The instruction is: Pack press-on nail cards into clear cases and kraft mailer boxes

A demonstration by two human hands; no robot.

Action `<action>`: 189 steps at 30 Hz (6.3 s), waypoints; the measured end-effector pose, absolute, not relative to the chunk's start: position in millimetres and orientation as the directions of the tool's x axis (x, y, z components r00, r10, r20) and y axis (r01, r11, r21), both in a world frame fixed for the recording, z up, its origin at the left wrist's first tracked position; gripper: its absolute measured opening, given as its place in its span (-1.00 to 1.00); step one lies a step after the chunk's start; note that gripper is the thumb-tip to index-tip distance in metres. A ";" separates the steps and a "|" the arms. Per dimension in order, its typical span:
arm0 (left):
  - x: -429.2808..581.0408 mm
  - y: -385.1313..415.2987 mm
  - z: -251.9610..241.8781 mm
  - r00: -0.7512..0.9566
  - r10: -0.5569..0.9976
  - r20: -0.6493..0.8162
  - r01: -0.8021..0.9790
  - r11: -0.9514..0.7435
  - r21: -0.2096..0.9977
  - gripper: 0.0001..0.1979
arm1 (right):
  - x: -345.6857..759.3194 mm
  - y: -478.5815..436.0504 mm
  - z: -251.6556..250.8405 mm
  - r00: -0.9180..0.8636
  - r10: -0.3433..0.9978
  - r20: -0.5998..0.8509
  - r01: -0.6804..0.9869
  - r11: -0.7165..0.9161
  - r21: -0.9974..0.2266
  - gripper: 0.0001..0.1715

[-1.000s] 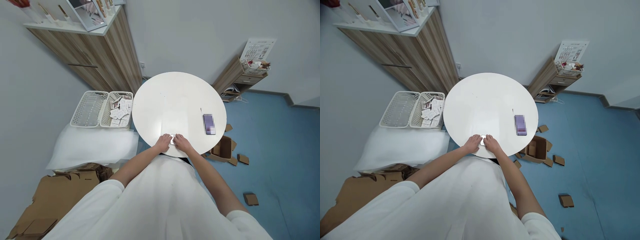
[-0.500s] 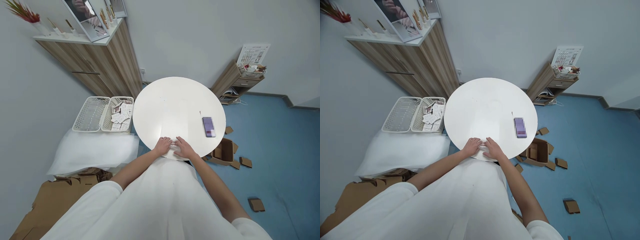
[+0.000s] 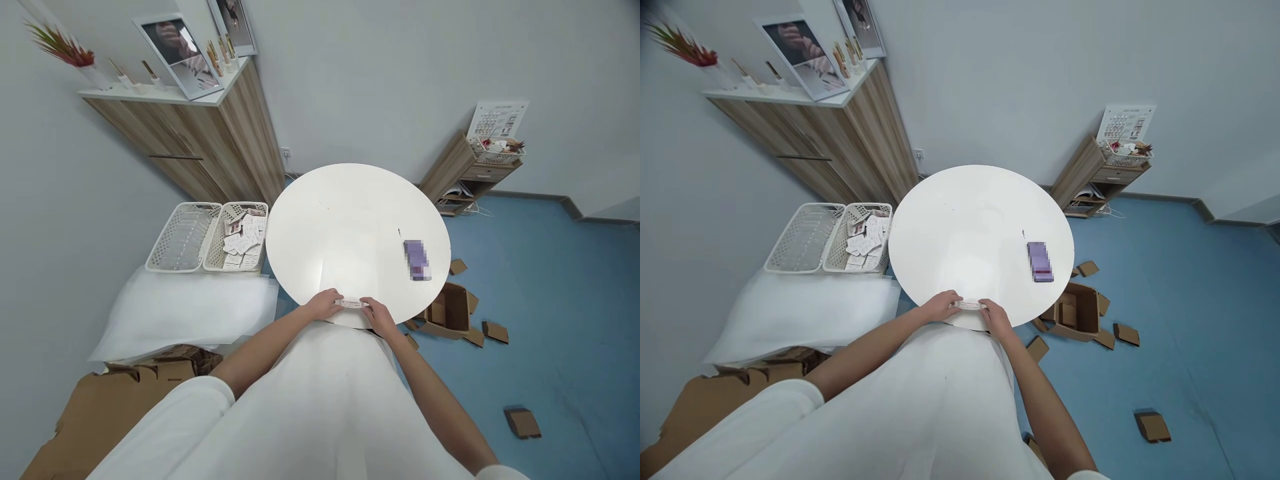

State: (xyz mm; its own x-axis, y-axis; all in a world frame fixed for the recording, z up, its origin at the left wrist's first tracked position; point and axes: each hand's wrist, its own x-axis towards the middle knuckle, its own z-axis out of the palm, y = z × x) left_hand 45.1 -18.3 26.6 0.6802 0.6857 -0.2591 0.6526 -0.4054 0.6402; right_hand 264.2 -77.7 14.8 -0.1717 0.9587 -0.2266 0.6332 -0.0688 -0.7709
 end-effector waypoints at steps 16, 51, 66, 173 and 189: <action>50.7 22.1 4.9 0.348 0.766 -0.540 0.821 0.029 0.571 -0.81 | 262.6 -10.6 6.8 -0.072 0.852 -0.518 0.612 -0.373 -0.698 -0.74; 61.7 -0.3 15.8 0.662 0.717 -0.218 0.722 -0.532 0.444 -0.37 | 249.1 -26.6 4.3 -0.384 0.893 -0.235 0.847 0.240 -0.474 -0.44; 57.8 17.5 18.7 0.674 0.699 -0.239 0.700 -0.501 0.509 -0.49 | 259.9 -13.7 3.5 -0.404 0.877 -0.262 0.779 0.179 -0.601 -0.41; 36.1 8.8 7.0 -0.177 0.719 -0.672 0.354 0.684 0.638 -0.38 | 213.5 -14.4 0.9 0.092 0.943 -0.319 0.643 -0.301 -0.704 -0.46; 63.6 -2.7 15.4 0.185 0.885 -0.427 0.647 0.218 0.731 -0.89 | 191.0 -31.5 -2.3 0.115 0.935 -0.335 0.529 -0.343 -0.776 -0.49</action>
State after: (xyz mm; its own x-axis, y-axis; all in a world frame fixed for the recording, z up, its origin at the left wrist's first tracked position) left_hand 63.6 -2.7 15.4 0.1846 0.8852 -0.4270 0.6468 0.2177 0.7309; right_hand 191.0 -31.5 -2.3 0.1151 0.9353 -0.3347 0.5288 -0.3429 -0.7764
